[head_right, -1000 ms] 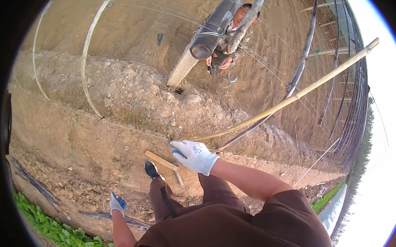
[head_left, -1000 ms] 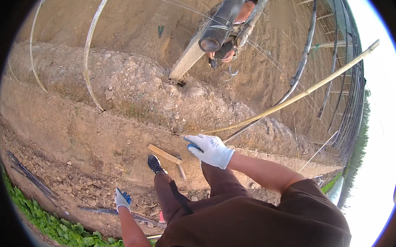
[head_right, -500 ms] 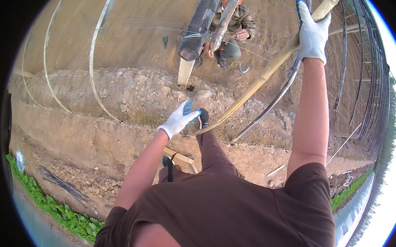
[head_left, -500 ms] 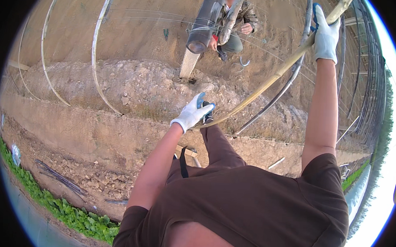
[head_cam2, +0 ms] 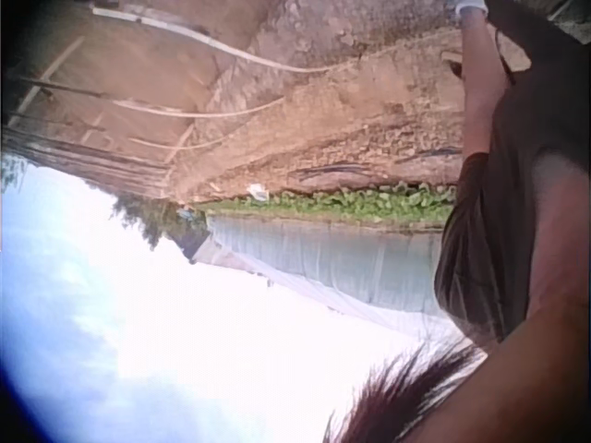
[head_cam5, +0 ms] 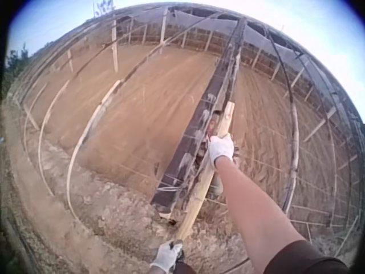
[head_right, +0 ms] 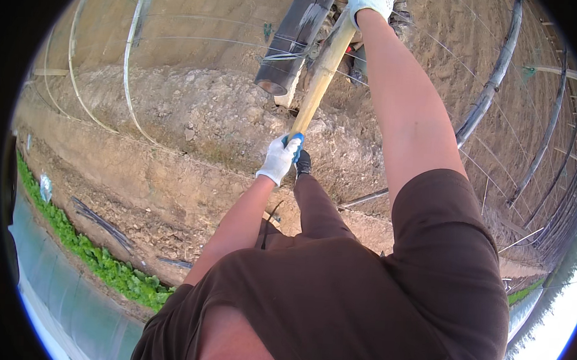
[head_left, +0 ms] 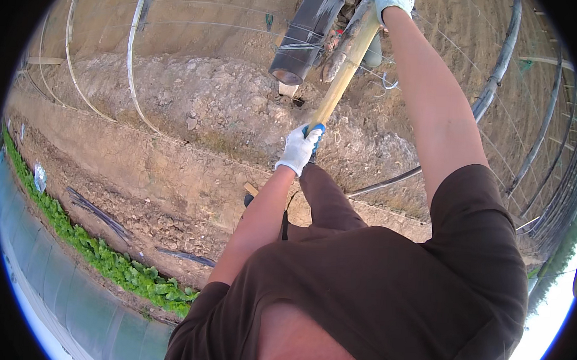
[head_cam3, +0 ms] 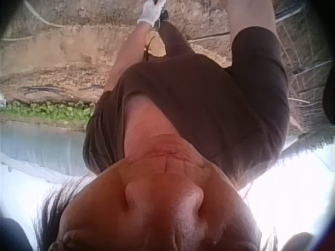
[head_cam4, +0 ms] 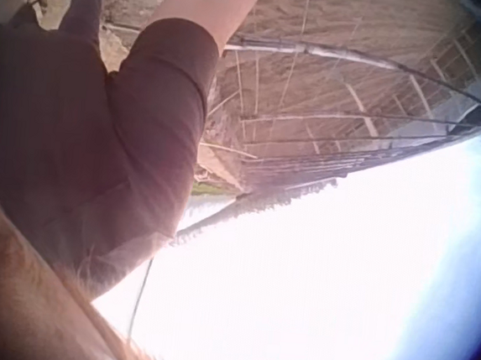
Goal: The person hammers wooden stakes into the ground to support a greenhouse frame. They use a hammer to drive the stakes and adjust the position of the metal arches. Another person assists by holding the structure steady.
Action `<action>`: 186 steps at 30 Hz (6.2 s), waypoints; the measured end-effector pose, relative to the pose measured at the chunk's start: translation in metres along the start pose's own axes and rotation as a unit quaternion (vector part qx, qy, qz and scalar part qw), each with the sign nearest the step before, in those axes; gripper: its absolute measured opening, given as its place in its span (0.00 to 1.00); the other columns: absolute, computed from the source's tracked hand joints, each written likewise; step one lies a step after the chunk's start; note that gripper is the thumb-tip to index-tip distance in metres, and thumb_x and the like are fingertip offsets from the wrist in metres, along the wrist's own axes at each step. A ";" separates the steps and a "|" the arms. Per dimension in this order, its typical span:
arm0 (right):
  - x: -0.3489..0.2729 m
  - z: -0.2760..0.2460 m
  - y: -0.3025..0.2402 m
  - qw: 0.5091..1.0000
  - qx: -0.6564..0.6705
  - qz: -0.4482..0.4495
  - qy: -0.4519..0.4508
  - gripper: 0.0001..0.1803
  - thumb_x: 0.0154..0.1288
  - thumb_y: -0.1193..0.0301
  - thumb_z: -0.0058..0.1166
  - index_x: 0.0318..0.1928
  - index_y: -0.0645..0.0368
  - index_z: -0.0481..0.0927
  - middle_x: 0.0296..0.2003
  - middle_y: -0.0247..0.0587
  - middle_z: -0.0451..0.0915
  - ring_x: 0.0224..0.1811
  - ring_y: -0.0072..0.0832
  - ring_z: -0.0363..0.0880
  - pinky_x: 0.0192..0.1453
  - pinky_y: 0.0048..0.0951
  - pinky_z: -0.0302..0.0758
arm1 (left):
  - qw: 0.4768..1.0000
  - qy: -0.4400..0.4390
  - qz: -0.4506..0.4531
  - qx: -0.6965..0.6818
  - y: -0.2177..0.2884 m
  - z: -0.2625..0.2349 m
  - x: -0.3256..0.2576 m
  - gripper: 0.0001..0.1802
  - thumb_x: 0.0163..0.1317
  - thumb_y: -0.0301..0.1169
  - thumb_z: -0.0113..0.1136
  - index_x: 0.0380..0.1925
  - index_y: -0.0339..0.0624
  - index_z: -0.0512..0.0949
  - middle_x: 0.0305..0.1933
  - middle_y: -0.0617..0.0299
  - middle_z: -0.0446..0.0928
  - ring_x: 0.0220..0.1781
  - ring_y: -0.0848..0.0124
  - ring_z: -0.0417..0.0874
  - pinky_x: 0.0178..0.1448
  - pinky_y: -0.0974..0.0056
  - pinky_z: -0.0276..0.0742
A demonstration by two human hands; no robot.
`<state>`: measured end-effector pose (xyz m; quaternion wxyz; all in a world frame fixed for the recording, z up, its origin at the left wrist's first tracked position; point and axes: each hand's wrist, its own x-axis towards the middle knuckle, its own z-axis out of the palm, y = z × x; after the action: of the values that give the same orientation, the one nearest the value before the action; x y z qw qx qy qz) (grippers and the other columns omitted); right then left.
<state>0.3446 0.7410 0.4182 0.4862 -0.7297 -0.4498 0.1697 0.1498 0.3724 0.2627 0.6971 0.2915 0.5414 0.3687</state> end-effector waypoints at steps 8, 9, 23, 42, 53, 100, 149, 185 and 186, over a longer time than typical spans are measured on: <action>0.017 0.039 0.054 0.988 0.136 0.056 -0.036 0.28 0.64 0.69 0.64 0.65 0.56 0.79 0.50 0.47 0.88 0.49 0.43 0.87 0.55 0.40 0.81 | 0.977 0.104 0.044 0.181 -0.014 0.005 0.022 0.20 0.71 0.50 0.67 0.40 0.43 0.85 0.24 0.59 0.79 0.26 0.65 0.79 0.35 0.56 0.75; 0.013 0.044 0.044 0.981 0.167 0.079 -0.054 0.28 0.65 0.69 0.65 0.66 0.56 0.79 0.50 0.46 0.88 0.50 0.42 0.86 0.55 0.39 0.81 | 0.966 0.125 0.062 0.216 -0.016 0.001 0.026 0.21 0.71 0.51 0.67 0.41 0.43 0.86 0.24 0.57 0.80 0.26 0.61 0.81 0.36 0.54 0.76; 0.025 0.041 0.051 0.993 -0.070 0.074 -0.057 0.56 0.62 0.64 0.61 0.85 0.52 0.41 0.64 0.61 0.78 0.63 0.50 0.83 0.67 0.49 0.79 | 0.956 0.140 0.093 0.239 -0.009 0.011 0.053 0.15 0.69 0.40 0.68 0.40 0.37 0.84 0.24 0.60 0.78 0.27 0.71 0.74 0.35 0.60 0.74; -0.075 0.037 0.041 0.965 0.064 0.254 -0.016 0.22 0.64 0.60 0.69 0.42 0.64 0.74 0.24 0.43 0.82 0.20 0.32 0.82 0.26 0.35 0.79 | 0.972 0.111 0.031 0.204 -0.018 0.009 0.070 0.21 0.69 0.50 0.68 0.43 0.43 0.85 0.28 0.54 0.83 0.30 0.56 0.83 0.40 0.52 0.77; -0.064 0.057 0.102 0.979 -0.028 0.200 -0.016 0.36 0.62 0.46 0.69 0.54 0.66 0.79 0.48 0.60 0.87 0.53 0.54 0.87 0.59 0.46 0.80 | 0.953 0.120 0.049 0.273 -0.001 0.010 0.066 0.20 0.66 0.51 0.69 0.42 0.47 0.88 0.30 0.51 0.86 0.34 0.52 0.88 0.42 0.50 0.80; -0.096 -0.040 0.057 0.979 -0.002 0.204 -0.022 0.19 0.66 0.62 0.62 0.46 0.67 0.82 0.36 0.51 0.86 0.37 0.39 0.84 0.48 0.42 0.79 | 0.936 0.092 0.104 0.324 -0.008 0.032 0.019 0.19 0.67 0.47 0.67 0.39 0.42 0.84 0.29 0.46 0.83 0.32 0.46 0.84 0.40 0.47 0.78; -0.165 -0.066 -0.007 0.990 -0.142 0.009 0.020 0.45 0.70 0.60 0.57 0.81 0.55 0.52 0.62 0.61 0.81 0.64 0.54 0.82 0.68 0.48 0.76 | 0.971 0.032 0.125 0.199 -0.026 0.006 -0.042 0.25 0.71 0.60 0.60 0.43 0.49 0.83 0.28 0.51 0.83 0.35 0.46 0.85 0.41 0.47 0.77; -0.106 -0.057 0.008 0.987 -0.159 0.024 -0.009 0.30 0.65 0.63 0.58 0.66 0.62 0.74 0.57 0.59 0.84 0.60 0.52 0.84 0.64 0.45 0.78 | 0.967 0.044 0.141 0.209 -0.008 -0.008 -0.112 0.15 0.72 0.45 0.63 0.39 0.45 0.83 0.24 0.58 0.82 0.26 0.62 0.84 0.34 0.57 0.76; -0.104 -0.054 0.014 0.984 -0.169 0.042 -0.029 0.29 0.67 0.62 0.58 0.66 0.61 0.74 0.57 0.58 0.84 0.60 0.52 0.84 0.64 0.45 0.78 | 0.968 0.046 0.138 0.203 -0.006 -0.009 -0.114 0.15 0.71 0.45 0.64 0.39 0.44 0.83 0.24 0.58 0.82 0.26 0.62 0.84 0.34 0.57 0.76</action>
<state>0.3320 0.6237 0.4120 0.3350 -0.8146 -0.4548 0.1320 0.1265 0.2745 0.3168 0.5399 0.4812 0.5915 0.3564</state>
